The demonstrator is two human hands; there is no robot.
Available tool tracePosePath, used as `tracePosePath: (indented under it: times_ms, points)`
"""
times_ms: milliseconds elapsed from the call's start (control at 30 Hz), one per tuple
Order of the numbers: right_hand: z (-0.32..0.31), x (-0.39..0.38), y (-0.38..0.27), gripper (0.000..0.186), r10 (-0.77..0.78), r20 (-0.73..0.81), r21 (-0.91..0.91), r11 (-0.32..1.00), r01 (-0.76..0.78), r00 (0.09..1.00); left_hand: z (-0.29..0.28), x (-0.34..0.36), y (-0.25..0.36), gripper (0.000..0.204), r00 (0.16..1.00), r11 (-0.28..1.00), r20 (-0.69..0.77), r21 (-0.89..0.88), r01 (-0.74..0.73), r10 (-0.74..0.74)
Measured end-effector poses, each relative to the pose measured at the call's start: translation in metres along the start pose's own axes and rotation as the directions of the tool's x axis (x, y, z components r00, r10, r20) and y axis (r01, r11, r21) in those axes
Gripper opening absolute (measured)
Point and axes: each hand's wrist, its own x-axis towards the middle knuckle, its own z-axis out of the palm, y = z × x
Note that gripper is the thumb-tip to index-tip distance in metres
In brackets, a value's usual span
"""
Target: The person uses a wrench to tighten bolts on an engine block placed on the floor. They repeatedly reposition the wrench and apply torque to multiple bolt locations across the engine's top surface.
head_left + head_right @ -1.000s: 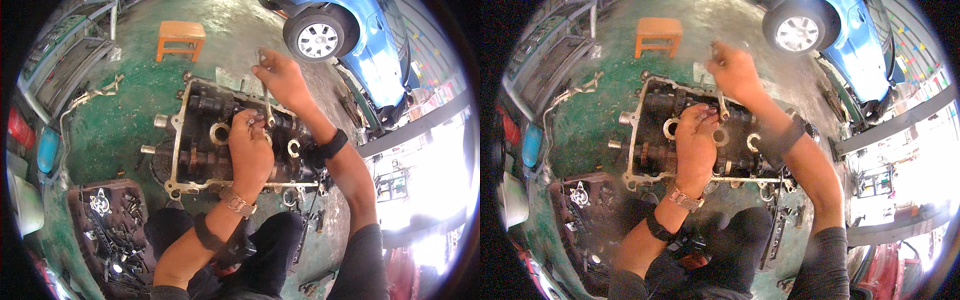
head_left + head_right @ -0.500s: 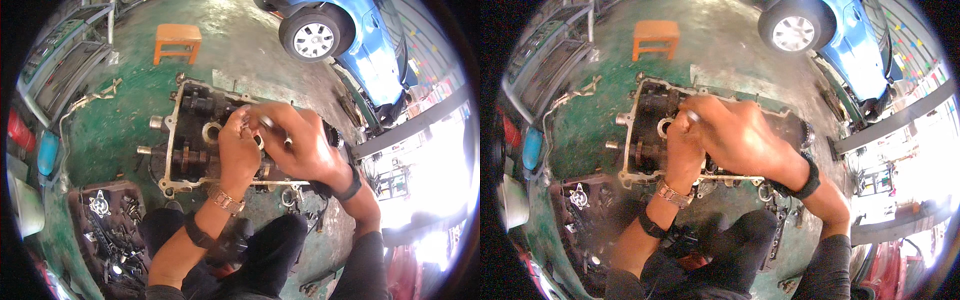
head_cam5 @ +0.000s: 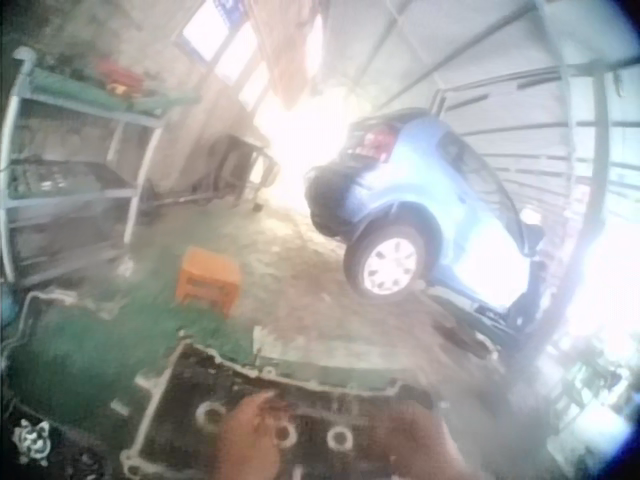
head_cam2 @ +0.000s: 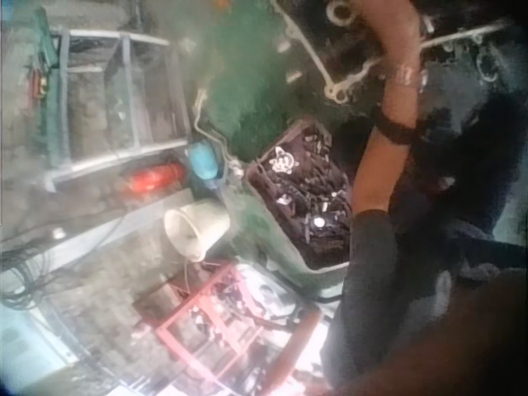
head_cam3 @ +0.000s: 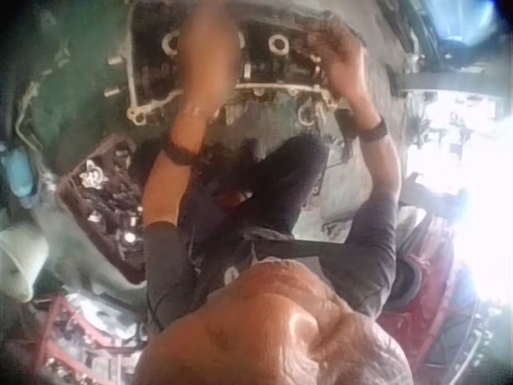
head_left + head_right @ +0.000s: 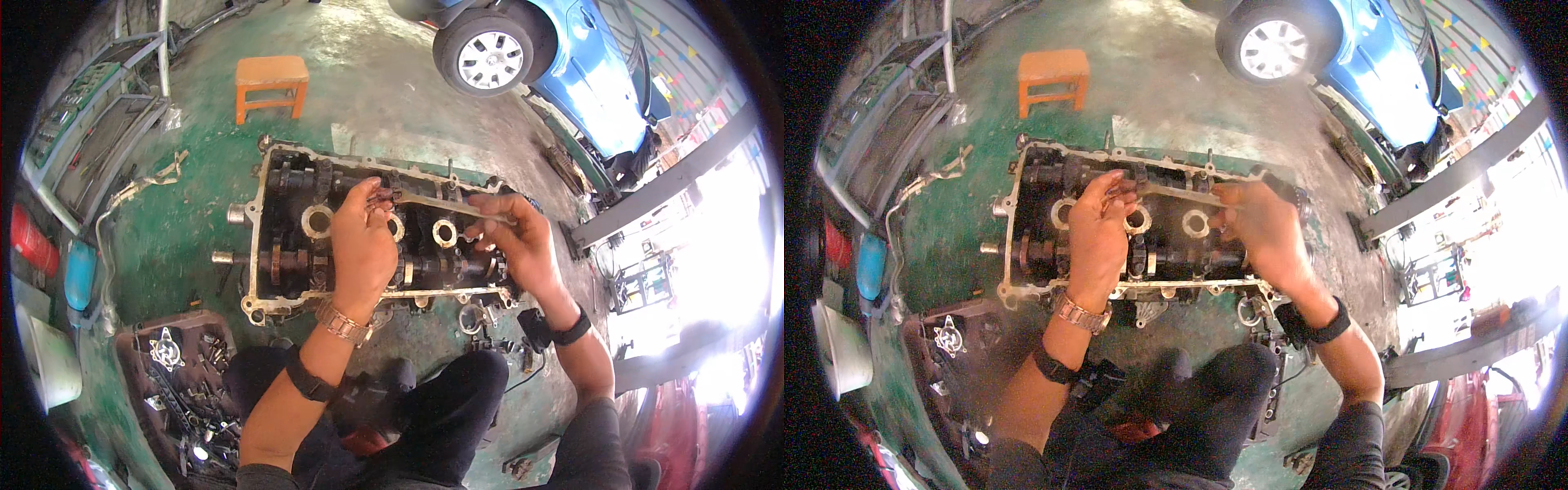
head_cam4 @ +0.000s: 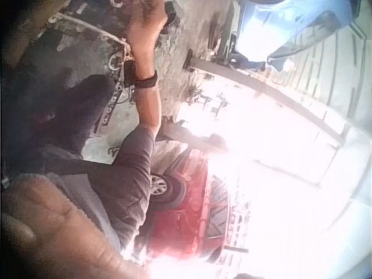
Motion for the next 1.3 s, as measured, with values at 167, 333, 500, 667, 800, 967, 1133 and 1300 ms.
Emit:
tracePosePath:
  times_ms: [167,333,500,667,800,967,1133,1300]
  points:
    - [-0.010,0.042,-0.005,0.031,0.188,-0.030,0.037,0.982,-0.187,0.982,-0.002,0.003,-0.002,0.034,1.000,0.993,0.002,0.113,-0.027,0.027]
    - [0.006,0.078,-0.016,0.037,0.115,-0.116,0.091,0.990,-0.105,0.987,0.004,0.002,-0.008,0.028,0.996,0.998,-0.068,0.013,-0.063,0.064]
    - [0.021,0.087,-0.039,0.033,-0.040,-0.095,-0.011,0.999,0.039,0.995,0.005,0.000,-0.009,0.030,0.997,1.000,-0.074,0.002,-0.023,0.023]
    - [0.034,0.055,-0.053,0.024,-0.378,0.057,-0.350,0.859,0.373,0.924,0.000,0.002,-0.013,0.034,0.998,0.990,0.009,0.124,-0.062,0.061]
    - [0.020,0.013,-0.062,0.016,-0.497,0.122,-0.563,0.678,0.472,0.859,-0.002,0.005,-0.019,0.032,0.992,0.985,0.029,0.120,-0.125,0.122]
    - [-0.009,-0.039,-0.036,0.007,-0.125,-0.418,0.168,0.963,0.211,0.900,-0.006,0.005,-0.016,0.031,0.996,0.997,0.075,0.045,-0.056,0.052]
    - [-0.046,-0.099,0.011,0.013,0.191,-0.474,0.539,0.835,0.112,0.859,-0.012,0.004,-0.009,0.025,0.974,0.949,0.097,0.228,-0.220,0.202]
    - [-0.090,-0.167,0.058,0.015,0.352,-0.558,0.568,0.822,0.036,0.752,-0.010,0.007,-0.011,0.020,0.996,0.993,0.083,0.105,-0.049,0.041]
